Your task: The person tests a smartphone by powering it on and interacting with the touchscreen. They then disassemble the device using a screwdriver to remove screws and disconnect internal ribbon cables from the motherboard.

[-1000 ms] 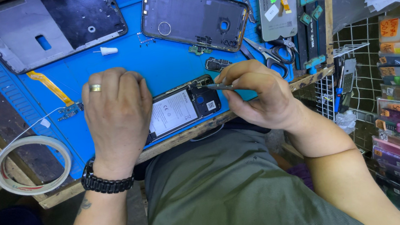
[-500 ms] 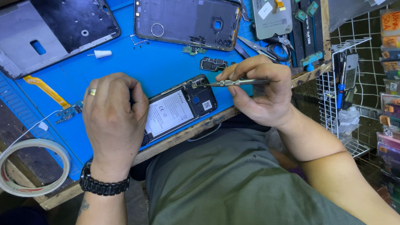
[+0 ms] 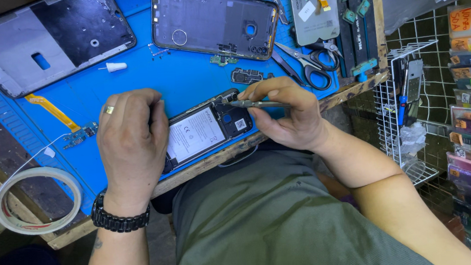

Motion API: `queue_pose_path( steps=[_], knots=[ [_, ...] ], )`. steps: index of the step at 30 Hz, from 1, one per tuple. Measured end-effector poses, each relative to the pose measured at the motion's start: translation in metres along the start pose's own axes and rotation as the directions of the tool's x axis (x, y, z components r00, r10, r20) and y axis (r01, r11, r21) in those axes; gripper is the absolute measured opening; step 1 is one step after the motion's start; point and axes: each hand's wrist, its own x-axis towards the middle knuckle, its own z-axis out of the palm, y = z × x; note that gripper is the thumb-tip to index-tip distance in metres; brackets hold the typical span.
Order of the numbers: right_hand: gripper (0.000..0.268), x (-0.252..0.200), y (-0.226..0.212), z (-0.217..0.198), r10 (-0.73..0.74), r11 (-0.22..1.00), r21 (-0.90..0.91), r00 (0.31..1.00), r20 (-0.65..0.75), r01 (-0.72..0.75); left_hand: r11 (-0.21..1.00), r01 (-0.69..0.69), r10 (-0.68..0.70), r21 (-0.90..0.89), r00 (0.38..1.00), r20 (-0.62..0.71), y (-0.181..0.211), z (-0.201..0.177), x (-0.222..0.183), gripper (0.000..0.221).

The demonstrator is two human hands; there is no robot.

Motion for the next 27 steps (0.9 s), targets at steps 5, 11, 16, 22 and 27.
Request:
queue_pose_path(
  steps=[5, 11, 16, 22, 27],
  knots=[
    [0.061, 0.0063, 0.0011, -0.0024, -0.057, 0.995, -0.078, 0.997, 0.050, 0.061, 1.000, -0.015, 0.015, -0.024, 1.000, 0.006, 0.0004, -0.0014, 0.0012, 0.015],
    [0.060, 0.0090, 0.0027, -0.0006, -0.099, 0.987, -0.121, 0.993, 0.069, 0.106, 1.000, -0.002, 0.002, -0.027, 1.000, 0.025, 0.0003, -0.0020, 0.0023, 0.014],
    [0.061, 0.0064, 0.0038, 0.0020, -0.043, 0.998, -0.037, 0.999, 0.031, 0.044, 0.999, -0.003, 0.004, -0.035, 1.000, 0.028, -0.0002, -0.0028, 0.0028, 0.014],
    [0.063, 0.0039, 0.0060, 0.0036, -0.070, 0.996, -0.065, 0.997, -0.021, 0.069, 0.999, -0.014, 0.015, -0.041, 0.999, 0.034, -0.0005, -0.0032, 0.0034, 0.015],
    [0.064, 0.0100, 0.0035, -0.0001, -0.079, 0.991, -0.106, 0.997, 0.026, 0.081, 0.999, -0.010, 0.012, -0.040, 0.999, 0.040, -0.0003, -0.0036, 0.0048, 0.016]
  ],
)
